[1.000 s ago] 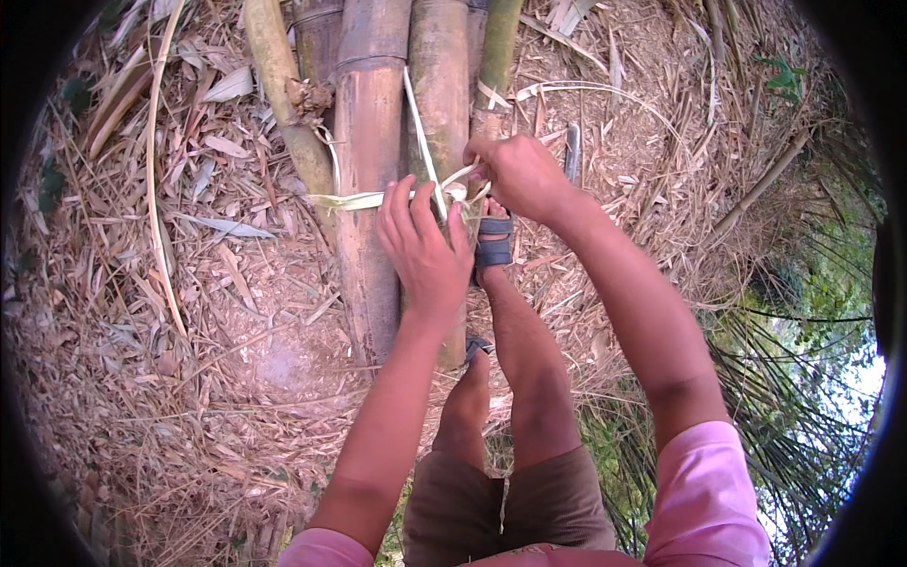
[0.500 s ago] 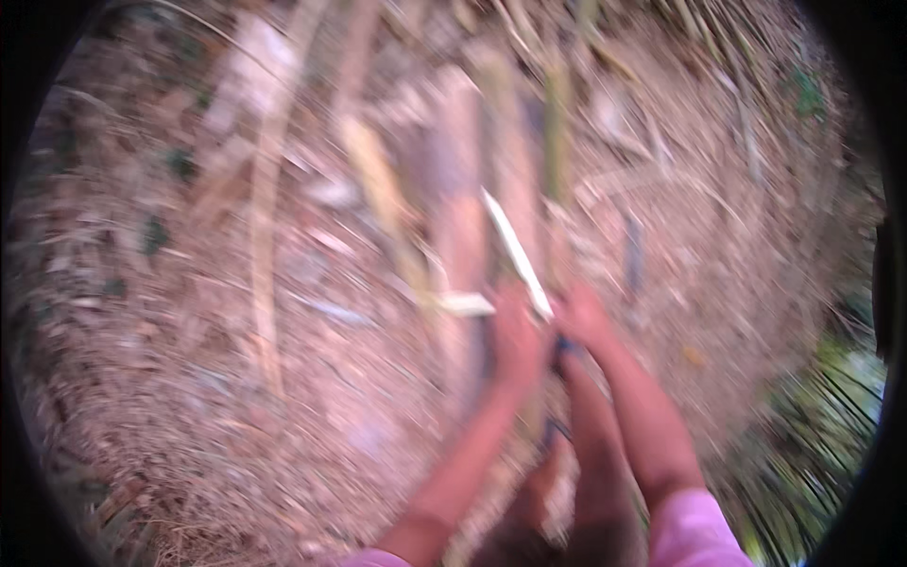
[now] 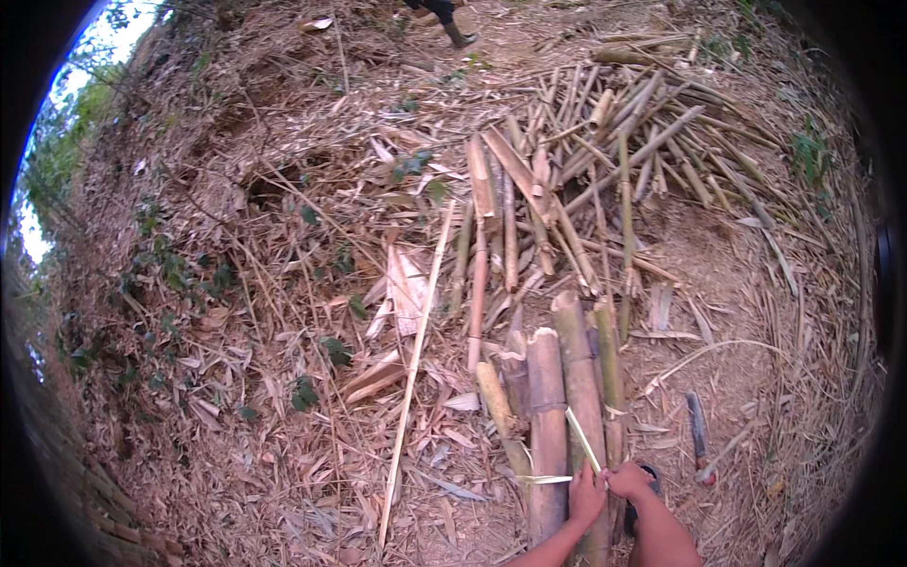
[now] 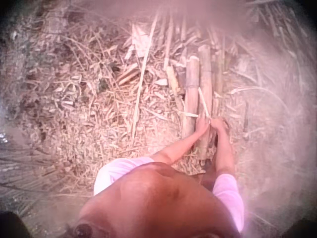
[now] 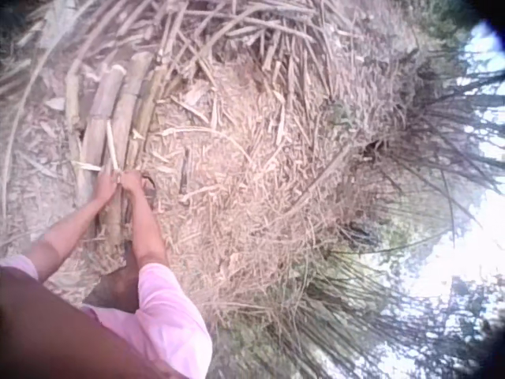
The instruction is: The person gathers several pieces of bamboo and ties them together into a bundle using a strip of plant material.
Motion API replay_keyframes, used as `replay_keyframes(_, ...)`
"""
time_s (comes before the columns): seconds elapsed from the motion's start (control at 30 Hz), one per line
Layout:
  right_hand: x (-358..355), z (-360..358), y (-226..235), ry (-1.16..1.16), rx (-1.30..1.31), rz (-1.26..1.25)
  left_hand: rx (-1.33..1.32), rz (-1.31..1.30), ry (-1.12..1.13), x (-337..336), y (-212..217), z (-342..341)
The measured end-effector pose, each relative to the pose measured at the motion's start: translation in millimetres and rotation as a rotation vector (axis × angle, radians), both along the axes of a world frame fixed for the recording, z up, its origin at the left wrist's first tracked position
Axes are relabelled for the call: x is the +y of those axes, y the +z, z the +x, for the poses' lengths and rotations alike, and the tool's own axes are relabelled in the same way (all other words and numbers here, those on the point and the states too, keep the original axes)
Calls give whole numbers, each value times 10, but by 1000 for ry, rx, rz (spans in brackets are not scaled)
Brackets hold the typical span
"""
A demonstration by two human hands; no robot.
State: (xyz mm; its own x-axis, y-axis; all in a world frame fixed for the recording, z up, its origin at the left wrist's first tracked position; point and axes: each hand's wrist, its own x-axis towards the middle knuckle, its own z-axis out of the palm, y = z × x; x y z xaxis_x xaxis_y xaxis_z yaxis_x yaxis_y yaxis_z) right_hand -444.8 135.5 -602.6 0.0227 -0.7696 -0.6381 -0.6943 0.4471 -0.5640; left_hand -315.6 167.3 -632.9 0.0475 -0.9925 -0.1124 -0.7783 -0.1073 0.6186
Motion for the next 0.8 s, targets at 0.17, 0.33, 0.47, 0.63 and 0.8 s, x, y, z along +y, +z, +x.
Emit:
replay_keyframes(0.17,-157,-367,-638,221,-140,-90,-219,-66,-479,-364,138,-182)
replay_keyframes(0.33,-35,-350,-231,213,-265,-256,11,-10,-582,-340,20,113)
replay_keyframes(0.47,-228,-404,-301,396,-322,-355,-26,-80,-564,-310,128,128)
replay_keyframes(0.63,-320,-761,-759,386,-229,-376,-203,-181,-567,-402,81,-238)
replay_keyframes(0.8,32,-826,193,41,-31,-828,-320,-143,-418,-264,-83,-266)
